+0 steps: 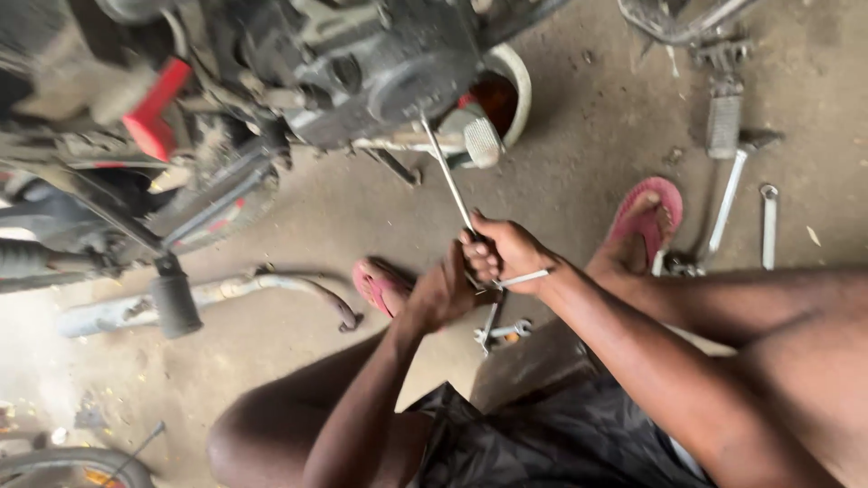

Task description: Repairing and adjusting components in the engine area of a motorcycle using wrenches and screwdrivers.

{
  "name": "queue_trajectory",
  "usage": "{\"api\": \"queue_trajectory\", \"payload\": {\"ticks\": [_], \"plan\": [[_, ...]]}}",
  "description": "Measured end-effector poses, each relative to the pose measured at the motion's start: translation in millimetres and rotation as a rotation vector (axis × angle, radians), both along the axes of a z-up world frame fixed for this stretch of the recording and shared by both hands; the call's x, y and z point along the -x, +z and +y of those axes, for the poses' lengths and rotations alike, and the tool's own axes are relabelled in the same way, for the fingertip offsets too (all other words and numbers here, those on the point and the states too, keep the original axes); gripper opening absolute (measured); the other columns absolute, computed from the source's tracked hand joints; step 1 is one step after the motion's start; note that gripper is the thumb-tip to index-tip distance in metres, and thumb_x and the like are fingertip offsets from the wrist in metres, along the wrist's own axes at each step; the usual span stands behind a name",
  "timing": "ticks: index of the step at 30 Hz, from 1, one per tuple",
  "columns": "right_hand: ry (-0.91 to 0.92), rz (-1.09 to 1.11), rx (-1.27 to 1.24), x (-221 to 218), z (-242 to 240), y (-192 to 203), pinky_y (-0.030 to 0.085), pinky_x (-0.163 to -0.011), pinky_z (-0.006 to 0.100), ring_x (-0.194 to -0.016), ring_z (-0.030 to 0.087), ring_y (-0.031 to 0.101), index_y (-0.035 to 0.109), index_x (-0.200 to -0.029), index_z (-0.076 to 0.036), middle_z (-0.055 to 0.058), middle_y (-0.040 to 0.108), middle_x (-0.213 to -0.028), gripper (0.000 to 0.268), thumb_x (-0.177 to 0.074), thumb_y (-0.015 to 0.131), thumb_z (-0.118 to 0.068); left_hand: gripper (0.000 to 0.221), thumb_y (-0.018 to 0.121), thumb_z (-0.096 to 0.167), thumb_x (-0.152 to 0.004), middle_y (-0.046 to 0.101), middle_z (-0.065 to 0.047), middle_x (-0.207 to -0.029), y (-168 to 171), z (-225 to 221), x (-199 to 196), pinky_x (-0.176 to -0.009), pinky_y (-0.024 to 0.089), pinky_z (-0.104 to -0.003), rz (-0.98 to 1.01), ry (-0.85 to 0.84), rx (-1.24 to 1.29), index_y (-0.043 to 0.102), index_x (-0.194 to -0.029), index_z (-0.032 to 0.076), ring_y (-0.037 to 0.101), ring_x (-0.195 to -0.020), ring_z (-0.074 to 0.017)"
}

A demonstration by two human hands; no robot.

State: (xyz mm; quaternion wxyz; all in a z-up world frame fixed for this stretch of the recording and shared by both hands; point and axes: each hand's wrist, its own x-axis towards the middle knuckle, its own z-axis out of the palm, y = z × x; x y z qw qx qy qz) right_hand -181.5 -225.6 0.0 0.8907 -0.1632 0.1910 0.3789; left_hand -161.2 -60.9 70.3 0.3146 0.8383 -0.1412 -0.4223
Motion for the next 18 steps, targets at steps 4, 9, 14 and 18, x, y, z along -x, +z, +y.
{"api": "queue_trajectory", "payload": {"ticks": [4, 9, 14, 18], "plan": [[0.021, 0.019, 0.004, -3.1, -7.3, 7.9, 0.029, -0.047, 0.022, -0.052, 0.006, 0.030, 0.052, -0.088, -0.012, -0.007, 0.039, -0.066, 0.042, -0.108, 0.043, -0.048, 0.089, 0.084, 0.036, -0.077, 0.072, -0.017, -0.105, -54.4, -11.0, 25.0, -0.079, 0.060, -0.041, -0.103, 0.045, -0.022, 0.031, -0.138, 0.000, 0.074, -0.094, -0.0335], [0.018, 0.011, 0.056, -5.3, -7.5, 2.4, 0.028, -0.046, 0.022, -0.051, 0.005, 0.030, 0.051, -0.087, -0.013, -0.007, 0.037, -0.065, 0.043, -0.109, 0.042, -0.049, 0.077, 0.080, 0.023, -0.076, 0.073, -0.014, -0.102, -105.9, -21.9, 47.9, -0.077, 0.063, -0.042, -0.261, 0.376, 0.362, 0.036, -0.135, 0.002, 0.077, -0.089, -0.0355], [-0.019, 0.041, 0.231, -2.8, 0.7, -2.8, 0.032, -0.046, 0.021, -0.052, 0.004, 0.032, 0.051, -0.090, -0.012, -0.008, 0.037, -0.066, 0.042, -0.108, 0.043, -0.050, 0.070, 0.073, 0.018, -0.081, 0.072, -0.009, -0.102, -144.7, -16.2, 53.0, -0.075, 0.063, -0.041, -0.391, 0.370, 0.455, 0.038, -0.140, 0.005, 0.076, -0.087, -0.0339], [-0.010, 0.056, 0.253, -1.3, 12.1, 4.3, 0.034, -0.047, 0.021, -0.052, 0.004, 0.034, 0.053, -0.090, -0.012, -0.008, 0.039, -0.066, 0.043, -0.107, 0.045, -0.051, 0.066, 0.072, 0.018, -0.080, 0.069, -0.011, -0.106, -164.9, 10.2, 57.9, -0.071, 0.061, -0.042, -0.503, 0.322, 0.418, 0.042, -0.137, 0.004, 0.074, -0.083, -0.0353]]}}
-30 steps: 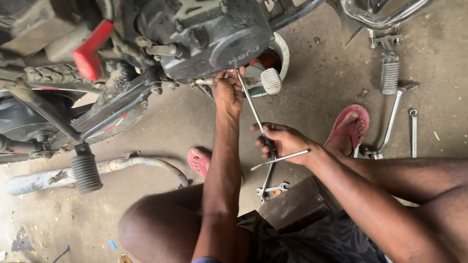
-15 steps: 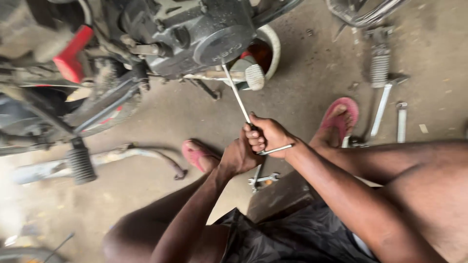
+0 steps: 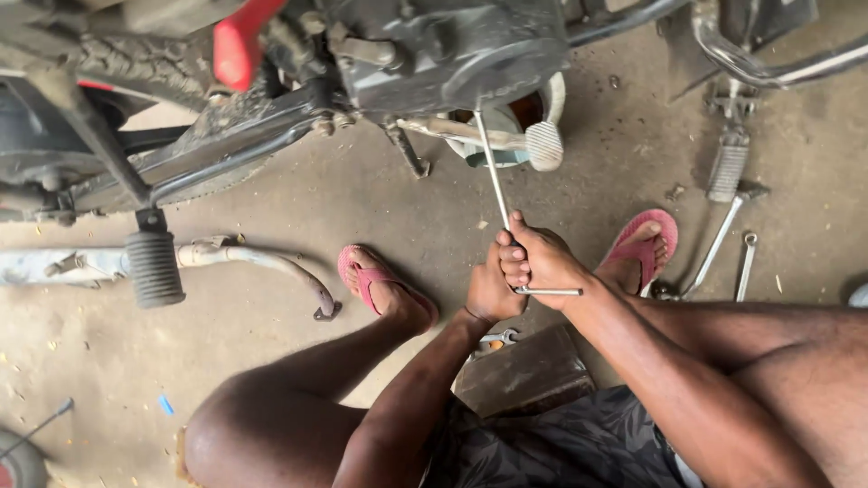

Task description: Repairing and adjusting components in the engine area of a motorcycle using wrenches and screwdrivers.

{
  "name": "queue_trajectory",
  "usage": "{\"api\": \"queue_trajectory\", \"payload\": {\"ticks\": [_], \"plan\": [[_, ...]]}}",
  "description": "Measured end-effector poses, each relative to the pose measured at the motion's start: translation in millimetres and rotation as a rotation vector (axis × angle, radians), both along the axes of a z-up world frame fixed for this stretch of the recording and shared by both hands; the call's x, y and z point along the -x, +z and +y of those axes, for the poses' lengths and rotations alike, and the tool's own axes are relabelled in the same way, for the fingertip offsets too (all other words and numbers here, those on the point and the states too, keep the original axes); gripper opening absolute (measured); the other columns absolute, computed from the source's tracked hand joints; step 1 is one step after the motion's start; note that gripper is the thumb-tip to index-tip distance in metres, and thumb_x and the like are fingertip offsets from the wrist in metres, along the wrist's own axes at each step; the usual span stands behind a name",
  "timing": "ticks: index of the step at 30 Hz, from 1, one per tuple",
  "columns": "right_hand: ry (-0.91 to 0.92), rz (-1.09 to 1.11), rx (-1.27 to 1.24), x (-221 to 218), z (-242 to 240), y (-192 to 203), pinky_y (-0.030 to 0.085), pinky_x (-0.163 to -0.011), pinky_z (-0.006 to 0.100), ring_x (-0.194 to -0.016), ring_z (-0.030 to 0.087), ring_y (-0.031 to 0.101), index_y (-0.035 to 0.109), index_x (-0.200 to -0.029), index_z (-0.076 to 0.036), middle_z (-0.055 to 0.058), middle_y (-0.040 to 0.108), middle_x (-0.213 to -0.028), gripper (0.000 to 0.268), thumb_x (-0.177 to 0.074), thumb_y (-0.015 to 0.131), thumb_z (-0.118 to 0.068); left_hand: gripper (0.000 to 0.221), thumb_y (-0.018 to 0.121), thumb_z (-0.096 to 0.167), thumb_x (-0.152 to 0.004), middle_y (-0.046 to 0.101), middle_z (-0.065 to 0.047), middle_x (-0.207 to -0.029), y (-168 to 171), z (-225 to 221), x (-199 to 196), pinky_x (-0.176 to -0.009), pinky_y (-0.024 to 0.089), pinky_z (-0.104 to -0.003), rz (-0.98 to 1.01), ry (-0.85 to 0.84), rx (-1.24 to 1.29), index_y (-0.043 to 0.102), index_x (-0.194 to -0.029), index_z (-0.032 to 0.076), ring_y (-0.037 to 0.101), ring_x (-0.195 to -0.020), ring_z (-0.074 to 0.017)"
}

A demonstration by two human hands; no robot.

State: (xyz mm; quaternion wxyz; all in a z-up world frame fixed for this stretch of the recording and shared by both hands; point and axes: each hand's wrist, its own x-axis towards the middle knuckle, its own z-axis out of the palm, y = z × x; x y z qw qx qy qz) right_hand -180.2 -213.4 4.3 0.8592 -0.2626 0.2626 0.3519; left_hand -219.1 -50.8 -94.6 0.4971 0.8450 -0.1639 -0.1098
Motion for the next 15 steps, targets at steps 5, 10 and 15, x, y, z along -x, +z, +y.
{"api": "queue_trajectory", "payload": {"ticks": [5, 10, 15], "plan": [[-0.003, 0.039, 1.051, 4.9, 28.7, -3.6, 0.038, -0.054, 0.023, -0.059, 0.007, 0.046, 0.065, -0.095, -0.011, -0.005, 0.053, -0.071, 0.048, -0.103, 0.050, -0.056, 0.043, 0.067, 0.023, -0.089, 0.073, -0.012, -0.105, -37.5, -17.4, -29.8, -0.072, 0.060, -0.042, 0.135, -0.151, -0.150, 0.054, -0.125, 0.005, 0.073, -0.083, -0.0315], [0.129, -0.117, 0.838, -6.1, 22.0, 16.0, 0.048, -0.064, 0.029, -0.072, 0.014, 0.056, 0.062, -0.113, -0.005, 0.001, 0.061, -0.084, 0.033, -0.101, 0.061, -0.035, 0.027, 0.063, 0.028, -0.097, 0.076, -0.013, -0.103, -72.9, -20.3, -77.8, -0.074, 0.059, -0.042, 0.279, -0.282, -0.274, 0.066, -0.114, 0.006, 0.072, -0.082, -0.0278], [0.387, -0.171, 0.486, -42.5, -14.5, 64.4, 0.062, -0.079, 0.033, -0.088, 0.017, 0.073, 0.054, -0.126, -0.007, 0.005, 0.074, -0.101, 0.042, -0.084, 0.063, -0.008, 0.029, 0.059, 0.032, -0.104, 0.079, -0.013, -0.101, -100.4, -5.2, -127.8, -0.076, 0.058, -0.042, 0.381, -0.414, -0.424, 0.075, -0.104, 0.007, 0.071, -0.082, -0.0248]]}}
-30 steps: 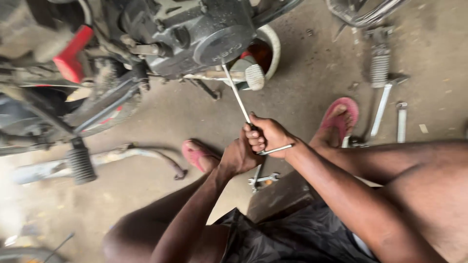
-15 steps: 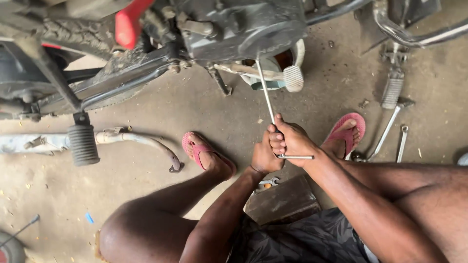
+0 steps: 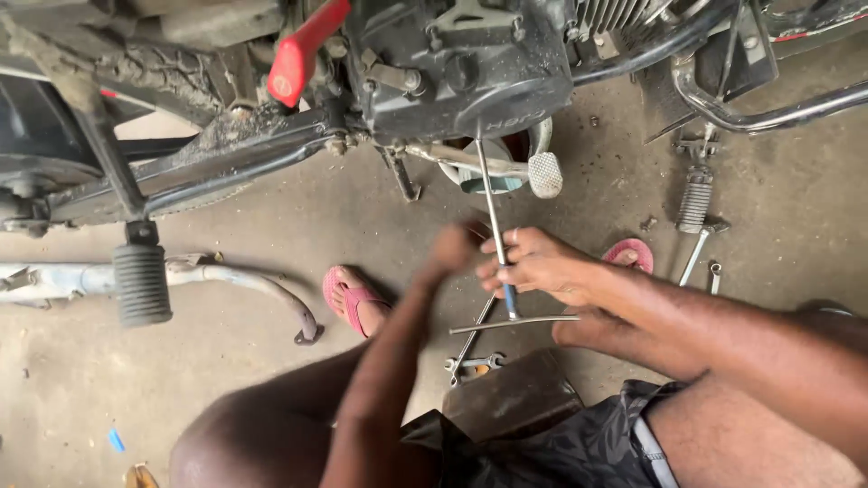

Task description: Repairing and adjusting components in the engine area of a motorcycle using wrenches and screwdrivers.

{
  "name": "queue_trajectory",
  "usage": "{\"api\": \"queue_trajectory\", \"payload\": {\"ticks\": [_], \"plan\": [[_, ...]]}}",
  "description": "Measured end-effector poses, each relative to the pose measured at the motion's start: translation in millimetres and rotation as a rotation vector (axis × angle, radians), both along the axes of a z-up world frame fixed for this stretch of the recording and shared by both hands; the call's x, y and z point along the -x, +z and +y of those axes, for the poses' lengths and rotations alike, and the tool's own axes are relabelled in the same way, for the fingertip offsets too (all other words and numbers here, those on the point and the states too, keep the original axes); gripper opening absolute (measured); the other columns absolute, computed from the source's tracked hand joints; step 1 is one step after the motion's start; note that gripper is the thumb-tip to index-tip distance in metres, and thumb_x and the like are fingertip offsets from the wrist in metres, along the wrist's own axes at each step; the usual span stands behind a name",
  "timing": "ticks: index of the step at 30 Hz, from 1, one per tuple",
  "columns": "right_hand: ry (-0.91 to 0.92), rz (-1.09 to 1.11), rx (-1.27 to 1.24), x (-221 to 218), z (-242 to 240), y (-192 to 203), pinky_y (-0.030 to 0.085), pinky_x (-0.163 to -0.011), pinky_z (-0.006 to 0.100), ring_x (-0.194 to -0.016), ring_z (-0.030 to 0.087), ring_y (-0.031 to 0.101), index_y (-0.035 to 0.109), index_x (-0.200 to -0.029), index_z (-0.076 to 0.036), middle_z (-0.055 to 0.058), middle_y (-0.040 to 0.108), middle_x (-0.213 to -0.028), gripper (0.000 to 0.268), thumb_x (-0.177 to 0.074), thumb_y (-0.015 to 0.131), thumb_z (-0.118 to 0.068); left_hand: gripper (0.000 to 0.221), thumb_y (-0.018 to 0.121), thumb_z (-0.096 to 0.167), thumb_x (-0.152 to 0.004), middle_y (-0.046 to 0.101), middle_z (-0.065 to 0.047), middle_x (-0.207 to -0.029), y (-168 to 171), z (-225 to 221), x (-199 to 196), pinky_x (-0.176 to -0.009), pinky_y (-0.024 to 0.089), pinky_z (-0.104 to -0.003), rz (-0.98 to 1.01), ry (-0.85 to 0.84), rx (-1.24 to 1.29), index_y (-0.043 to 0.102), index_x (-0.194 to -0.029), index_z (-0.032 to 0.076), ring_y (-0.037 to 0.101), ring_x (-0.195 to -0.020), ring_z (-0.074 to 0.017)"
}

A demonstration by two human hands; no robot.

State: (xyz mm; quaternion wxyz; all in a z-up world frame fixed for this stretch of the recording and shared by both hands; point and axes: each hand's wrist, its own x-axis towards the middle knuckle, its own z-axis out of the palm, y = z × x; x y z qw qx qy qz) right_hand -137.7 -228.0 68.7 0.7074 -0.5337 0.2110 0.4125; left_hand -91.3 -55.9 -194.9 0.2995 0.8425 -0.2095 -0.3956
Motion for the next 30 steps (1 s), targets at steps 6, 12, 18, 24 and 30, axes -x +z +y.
{"api": "queue_trajectory", "payload": {"ticks": [6, 12, 18, 24, 30], "plan": [[0.308, -0.082, 0.252, -4.8, -22.5, -28.6, 0.053, -0.074, 0.040, -0.085, 0.024, 0.066, 0.059, -0.118, 0.004, 0.017, 0.066, -0.099, 0.040, -0.087, 0.077, -0.013, 0.019, 0.066, 0.019, -0.100, 0.073, -0.011, -0.107, 195.1, 6.7, -68.4, -0.088, 0.059, -0.039, 0.313, 0.744, 0.876, 0.064, -0.115, 0.006, 0.071, -0.097, -0.0222], [0.222, 0.087, -0.015, -13.2, -26.1, 5.9, 0.059, -0.085, 0.038, -0.104, 0.017, 0.070, 0.057, -0.116, -0.006, 0.006, 0.071, -0.109, 0.039, -0.085, 0.072, -0.024, 0.018, 0.070, 0.006, -0.096, 0.074, -0.016, -0.105, 196.8, -23.7, -86.4, -0.093, 0.060, -0.038, 0.509, 0.905, 1.180, 0.062, -0.108, -0.004, 0.073, -0.100, -0.0245], [0.340, 0.053, 0.122, -9.4, -11.9, -7.9, 0.057, -0.084, 0.044, -0.100, 0.024, 0.065, 0.056, -0.119, -0.004, 0.014, 0.063, -0.109, 0.043, -0.086, 0.078, -0.018, 0.006, 0.067, -0.007, -0.095, 0.072, -0.017, -0.095, 160.0, -19.1, -93.4, -0.090, 0.065, -0.038, 0.491, 0.982, 1.250, 0.061, -0.094, -0.004, 0.075, -0.095, -0.0280], [0.229, 0.047, -0.089, -12.5, -23.6, -1.6, 0.060, -0.088, 0.037, -0.107, 0.021, 0.066, 0.053, -0.120, -0.005, 0.009, 0.067, -0.112, 0.049, -0.083, 0.081, -0.023, 0.011, 0.063, -0.011, -0.095, 0.070, -0.015, -0.091, 196.7, -22.5, -89.2, -0.089, 0.064, -0.039, 0.486, 1.007, 1.260, 0.062, -0.086, -0.004, 0.075, -0.100, -0.0299], [0.345, -0.049, -0.001, -15.6, -20.0, -13.2, 0.063, -0.086, 0.047, -0.093, 0.025, 0.073, 0.055, -0.111, -0.005, 0.010, 0.069, -0.099, 0.045, -0.078, 0.082, -0.020, 0.009, 0.061, -0.010, -0.095, 0.068, -0.014, -0.087, 188.5, -20.9, -90.8, -0.088, 0.065, -0.038, 0.501, 1.028, 1.236, 0.061, -0.087, -0.005, 0.074, -0.102, -0.0315]]}}
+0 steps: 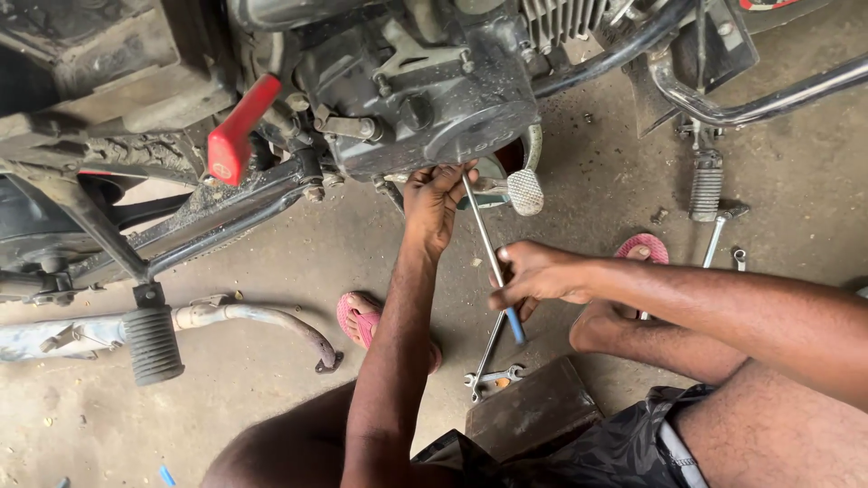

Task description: Repairing and adjusting components in the engine area of a motorcycle using wrenches and screwdrivers.

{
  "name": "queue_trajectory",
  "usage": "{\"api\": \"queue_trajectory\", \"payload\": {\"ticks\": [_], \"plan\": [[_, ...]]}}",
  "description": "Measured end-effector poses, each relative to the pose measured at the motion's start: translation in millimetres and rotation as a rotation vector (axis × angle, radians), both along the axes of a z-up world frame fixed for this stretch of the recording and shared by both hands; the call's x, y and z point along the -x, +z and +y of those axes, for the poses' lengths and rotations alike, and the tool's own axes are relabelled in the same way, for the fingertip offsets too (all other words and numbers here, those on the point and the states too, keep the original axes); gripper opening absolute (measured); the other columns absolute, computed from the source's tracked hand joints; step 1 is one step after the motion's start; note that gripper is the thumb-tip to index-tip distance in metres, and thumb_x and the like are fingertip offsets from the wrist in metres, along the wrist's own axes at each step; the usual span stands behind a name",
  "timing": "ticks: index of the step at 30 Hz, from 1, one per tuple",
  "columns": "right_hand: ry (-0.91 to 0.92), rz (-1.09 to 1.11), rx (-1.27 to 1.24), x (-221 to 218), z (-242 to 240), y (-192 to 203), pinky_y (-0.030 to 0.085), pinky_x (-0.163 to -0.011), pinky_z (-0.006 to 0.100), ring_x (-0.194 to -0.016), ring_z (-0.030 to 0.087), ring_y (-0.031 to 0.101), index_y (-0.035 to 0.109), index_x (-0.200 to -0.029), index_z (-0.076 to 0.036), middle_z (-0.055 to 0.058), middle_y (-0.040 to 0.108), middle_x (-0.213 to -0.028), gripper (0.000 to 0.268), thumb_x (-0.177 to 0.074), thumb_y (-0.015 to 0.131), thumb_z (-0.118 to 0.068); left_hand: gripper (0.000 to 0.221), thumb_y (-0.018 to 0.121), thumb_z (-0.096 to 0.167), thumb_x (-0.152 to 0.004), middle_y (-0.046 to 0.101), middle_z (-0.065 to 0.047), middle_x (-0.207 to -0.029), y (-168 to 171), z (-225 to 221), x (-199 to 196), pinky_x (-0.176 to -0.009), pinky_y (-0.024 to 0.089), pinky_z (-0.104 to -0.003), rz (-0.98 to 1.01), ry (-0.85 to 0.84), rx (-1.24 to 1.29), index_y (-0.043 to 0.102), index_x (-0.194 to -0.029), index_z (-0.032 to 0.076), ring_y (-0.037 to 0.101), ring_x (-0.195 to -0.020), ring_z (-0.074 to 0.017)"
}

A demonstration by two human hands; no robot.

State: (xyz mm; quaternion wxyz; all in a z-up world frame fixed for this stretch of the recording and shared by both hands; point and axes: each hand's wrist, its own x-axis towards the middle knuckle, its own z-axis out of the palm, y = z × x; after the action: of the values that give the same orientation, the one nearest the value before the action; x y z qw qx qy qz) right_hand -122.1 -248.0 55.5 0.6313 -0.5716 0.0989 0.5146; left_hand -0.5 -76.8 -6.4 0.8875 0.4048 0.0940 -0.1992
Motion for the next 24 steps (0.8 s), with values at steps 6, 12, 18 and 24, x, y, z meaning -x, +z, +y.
{"api": "queue_trajectory", "payload": {"ticks": [6, 12, 18, 24], "plan": [[0.018, -0.093, -0.123, 2.5, -4.5, 2.5, 0.063, -0.089, 0.036, -0.097, 0.023, 0.071, 0.052, -0.105, 0.002, 0.015, 0.064, -0.104, 0.044, -0.086, 0.083, -0.023, 0.008, 0.059, -0.010, -0.096, 0.065, -0.015, -0.085, 3.7, 1.4, 0.4, -0.086, 0.066, -0.038, 0.021, 0.016, 0.003, 0.061, -0.089, -0.006, 0.074, -0.103, -0.0330], [-0.021, -0.002, -0.050, 3.9, 2.0, 15.0, 0.061, -0.086, 0.044, -0.093, 0.026, 0.071, 0.051, -0.115, -0.008, 0.013, 0.068, -0.102, 0.048, -0.078, 0.080, -0.022, 0.004, 0.059, -0.010, -0.097, 0.065, -0.015, -0.090, 7.6, -1.8, 3.0, -0.087, 0.066, -0.038, 0.012, 0.016, -0.017, 0.059, -0.093, -0.007, 0.073, -0.107, -0.0338], [0.042, -0.176, -0.045, 12.2, -3.8, -15.5, 0.058, -0.085, 0.038, -0.100, 0.020, 0.068, 0.054, -0.118, 0.002, 0.013, 0.067, -0.106, 0.044, -0.088, 0.079, -0.016, 0.009, 0.056, -0.011, -0.092, 0.067, -0.016, -0.097, 16.1, -3.0, 4.5, -0.086, 0.066, -0.038, 0.011, 0.028, -0.057, 0.058, -0.100, -0.008, 0.073, -0.105, -0.0327], [-0.024, -0.043, 0.002, 13.7, 2.4, 5.5, 0.058, -0.086, 0.040, -0.101, 0.026, 0.071, 0.047, -0.129, -0.007, 0.014, 0.069, -0.108, 0.062, -0.076, 0.078, -0.016, 0.013, 0.057, -0.010, -0.092, 0.070, -0.026, -0.106, 8.3, -0.7, 2.1, -0.081, 0.065, -0.035, 0.004, -0.001, -0.074, 0.061, -0.105, -0.010, 0.074, -0.093, -0.0276]]}}
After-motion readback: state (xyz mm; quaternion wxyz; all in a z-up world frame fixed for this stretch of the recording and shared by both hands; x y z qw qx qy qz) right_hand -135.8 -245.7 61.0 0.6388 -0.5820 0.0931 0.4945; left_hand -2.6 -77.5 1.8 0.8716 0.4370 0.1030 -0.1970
